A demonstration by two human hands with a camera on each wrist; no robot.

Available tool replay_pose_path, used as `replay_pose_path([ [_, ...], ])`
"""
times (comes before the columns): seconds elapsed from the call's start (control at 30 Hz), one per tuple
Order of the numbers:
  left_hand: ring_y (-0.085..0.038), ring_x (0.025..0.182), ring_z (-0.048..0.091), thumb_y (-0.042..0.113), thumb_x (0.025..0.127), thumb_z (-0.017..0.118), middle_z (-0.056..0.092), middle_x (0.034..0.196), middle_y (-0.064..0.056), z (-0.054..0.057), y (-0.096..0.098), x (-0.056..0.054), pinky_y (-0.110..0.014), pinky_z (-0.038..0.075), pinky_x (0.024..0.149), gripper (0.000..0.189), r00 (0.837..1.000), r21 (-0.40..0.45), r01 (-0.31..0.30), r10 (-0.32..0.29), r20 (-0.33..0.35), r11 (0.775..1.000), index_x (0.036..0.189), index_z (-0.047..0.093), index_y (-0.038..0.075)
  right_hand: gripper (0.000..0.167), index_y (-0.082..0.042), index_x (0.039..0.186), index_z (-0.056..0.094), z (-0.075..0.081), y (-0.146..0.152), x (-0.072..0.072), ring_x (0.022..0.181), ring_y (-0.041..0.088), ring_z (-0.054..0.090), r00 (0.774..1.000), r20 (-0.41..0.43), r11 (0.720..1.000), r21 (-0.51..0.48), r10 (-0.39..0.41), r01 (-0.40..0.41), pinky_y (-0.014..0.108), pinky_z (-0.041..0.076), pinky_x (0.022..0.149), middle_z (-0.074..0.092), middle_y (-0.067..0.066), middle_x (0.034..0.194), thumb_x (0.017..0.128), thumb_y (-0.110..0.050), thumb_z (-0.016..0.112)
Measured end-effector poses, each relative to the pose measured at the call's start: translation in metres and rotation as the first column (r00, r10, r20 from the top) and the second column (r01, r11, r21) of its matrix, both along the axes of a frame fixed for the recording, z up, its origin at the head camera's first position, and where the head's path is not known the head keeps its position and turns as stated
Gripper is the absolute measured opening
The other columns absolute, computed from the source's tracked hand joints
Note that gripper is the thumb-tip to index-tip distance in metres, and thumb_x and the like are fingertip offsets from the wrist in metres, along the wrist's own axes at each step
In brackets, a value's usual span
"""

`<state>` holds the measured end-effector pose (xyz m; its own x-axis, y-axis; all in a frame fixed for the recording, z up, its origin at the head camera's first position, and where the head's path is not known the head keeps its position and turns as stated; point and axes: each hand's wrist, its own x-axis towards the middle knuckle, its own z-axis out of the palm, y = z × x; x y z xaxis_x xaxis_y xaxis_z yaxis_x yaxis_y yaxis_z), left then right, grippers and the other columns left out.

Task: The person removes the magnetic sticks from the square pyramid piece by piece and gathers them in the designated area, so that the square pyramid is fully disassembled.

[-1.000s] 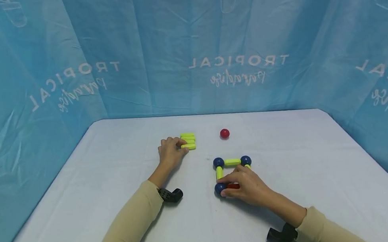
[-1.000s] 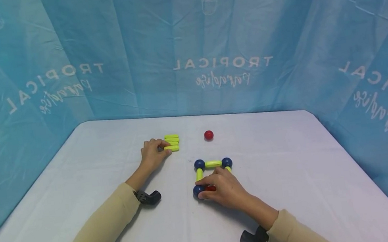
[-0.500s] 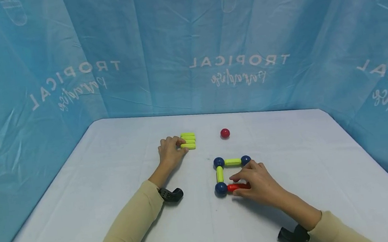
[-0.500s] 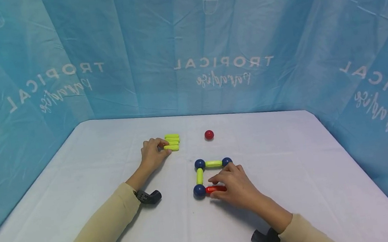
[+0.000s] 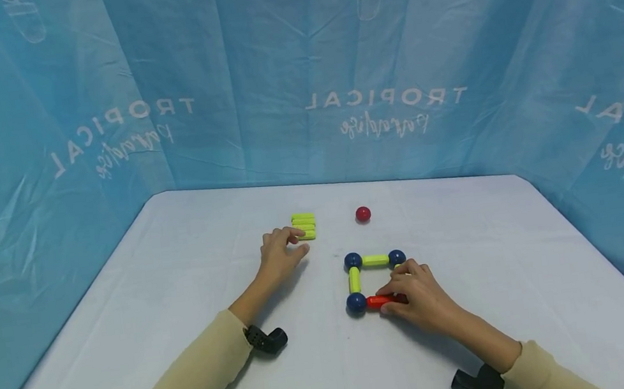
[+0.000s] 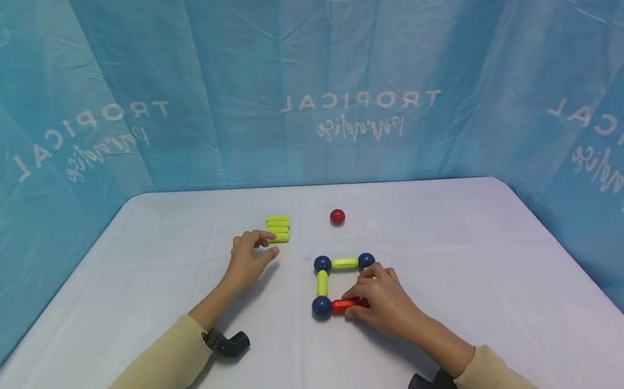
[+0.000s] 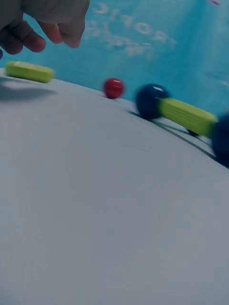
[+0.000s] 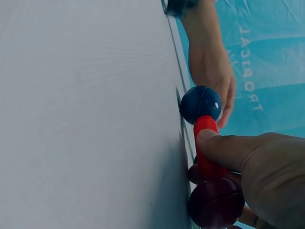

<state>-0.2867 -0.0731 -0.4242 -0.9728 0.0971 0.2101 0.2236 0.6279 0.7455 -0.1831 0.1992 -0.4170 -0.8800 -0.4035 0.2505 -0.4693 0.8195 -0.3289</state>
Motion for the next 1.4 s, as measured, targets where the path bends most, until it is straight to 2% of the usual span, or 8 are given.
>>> replay_pose_path([
  [0.1, -0.022, 0.098, 0.044, 0.025, 0.088, 0.066, 0.06, 0.102, -0.005, 0.005, 0.008, 0.031, -0.038, 0.034, 0.085, 0.027, 0.993, 0.024, 0.115, -0.115, 0.012, 0.993, 0.113, 0.065, 0.015, 0.025, -0.022, 0.095, 0.075, 0.0, 0.0, 0.0, 0.106, 0.015, 0.045, 1.0, 0.011, 1.0, -0.011, -0.006, 0.006, 0.037, 0.036, 0.086, 0.065, -0.011, 0.087, 0.073, -0.032, 0.08],
  [0.27, -0.02, 0.1, 0.044, 0.033, 0.084, 0.07, 0.061, 0.108, -0.003, 0.001, 0.021, 0.079, -0.036, 0.032, 0.084, 0.04, 0.955, 0.04, 0.291, -0.293, 0.056, 0.956, 0.12, 0.063, 0.019, 0.025, -0.022, 0.094, 0.076, -0.001, 0.0, 0.001, 0.103, 0.013, 0.045, 1.0, 0.001, 1.0, -0.024, 0.004, -0.004, 0.038, 0.035, 0.087, 0.064, -0.012, 0.084, 0.072, -0.034, 0.08],
  [0.37, -0.018, 0.1, 0.044, 0.036, 0.079, 0.074, 0.062, 0.11, 0.0, -0.005, 0.028, 0.097, -0.036, 0.029, 0.086, 0.046, 0.946, 0.041, 0.32, -0.322, 0.043, 0.946, 0.121, 0.063, 0.02, 0.025, -0.022, 0.092, 0.076, -0.001, -0.001, 0.002, 0.101, 0.013, 0.045, 1.0, -0.013, 0.999, -0.038, 0.01, -0.01, 0.037, 0.035, 0.085, 0.063, -0.013, 0.081, 0.071, -0.033, 0.081],
  [0.47, -0.014, 0.1, 0.045, 0.035, 0.075, 0.078, 0.063, 0.109, 0.004, -0.01, 0.034, 0.107, -0.036, 0.029, 0.089, 0.049, 0.956, 0.037, 0.293, -0.293, 0.008, 0.955, 0.119, 0.064, 0.021, 0.024, -0.023, 0.091, 0.076, -0.002, -0.004, 0.004, 0.1, 0.012, 0.045, 1.0, -0.02, 0.999, -0.041, 0.018, -0.018, 0.035, 0.034, 0.083, 0.063, -0.014, 0.079, 0.071, -0.033, 0.081],
  [0.57, -0.014, 0.098, 0.046, 0.032, 0.072, 0.08, 0.064, 0.108, 0.006, -0.012, 0.038, 0.112, -0.036, 0.029, 0.088, 0.048, 0.961, 0.022, 0.274, -0.273, -0.048, 0.961, 0.116, 0.065, 0.02, 0.023, -0.024, 0.091, 0.076, -0.002, -0.006, 0.005, 0.1, 0.011, 0.045, 1.0, -0.021, 0.999, -0.039, 0.018, -0.019, 0.034, 0.033, 0.082, 0.063, -0.016, 0.079, 0.071, -0.035, 0.08],
  [0.7, -0.012, 0.094, 0.046, 0.03, 0.072, 0.081, 0.065, 0.104, 0.007, -0.012, 0.041, 0.114, -0.035, 0.03, 0.086, 0.045, 0.956, -0.023, 0.275, -0.276, -0.096, 0.961, 0.114, 0.066, 0.024, 0.022, -0.025, 0.09, 0.076, -0.003, -0.008, 0.006, 0.101, 0.011, 0.045, 0.999, -0.031, 0.999, -0.043, 0.016, -0.017, 0.034, 0.032, 0.081, 0.064, -0.016, 0.079, 0.071, -0.034, 0.08],
  [1.1, -0.009, 0.089, 0.044, 0.033, 0.072, 0.079, 0.064, 0.095, 0.008, -0.014, 0.046, 0.11, -0.034, 0.028, 0.083, 0.041, 0.96, -0.137, 0.248, -0.262, -0.096, 0.959, 0.111, 0.066, 0.03, 0.021, -0.024, 0.089, 0.076, -0.003, -0.008, 0.006, 0.1, 0.011, 0.046, 0.999, -0.045, 0.999, -0.037, 0.021, -0.022, 0.032, 0.031, 0.08, 0.065, -0.014, 0.08, 0.072, -0.035, 0.08],
  [1.4, -0.011, 0.087, 0.047, 0.031, 0.073, 0.079, 0.062, 0.088, 0.009, -0.012, 0.044, 0.111, -0.034, 0.028, 0.083, 0.036, 0.958, -0.122, 0.261, -0.272, -0.092, 0.958, 0.107, 0.068, 0.027, 0.022, -0.025, 0.091, 0.075, -0.003, -0.008, 0.005, 0.099, 0.01, 0.046, 0.998, -0.048, 0.999, -0.022, 0.049, -0.05, 0.034, 0.033, 0.083, 0.065, -0.016, 0.081, 0.073, -0.036, 0.078],
])
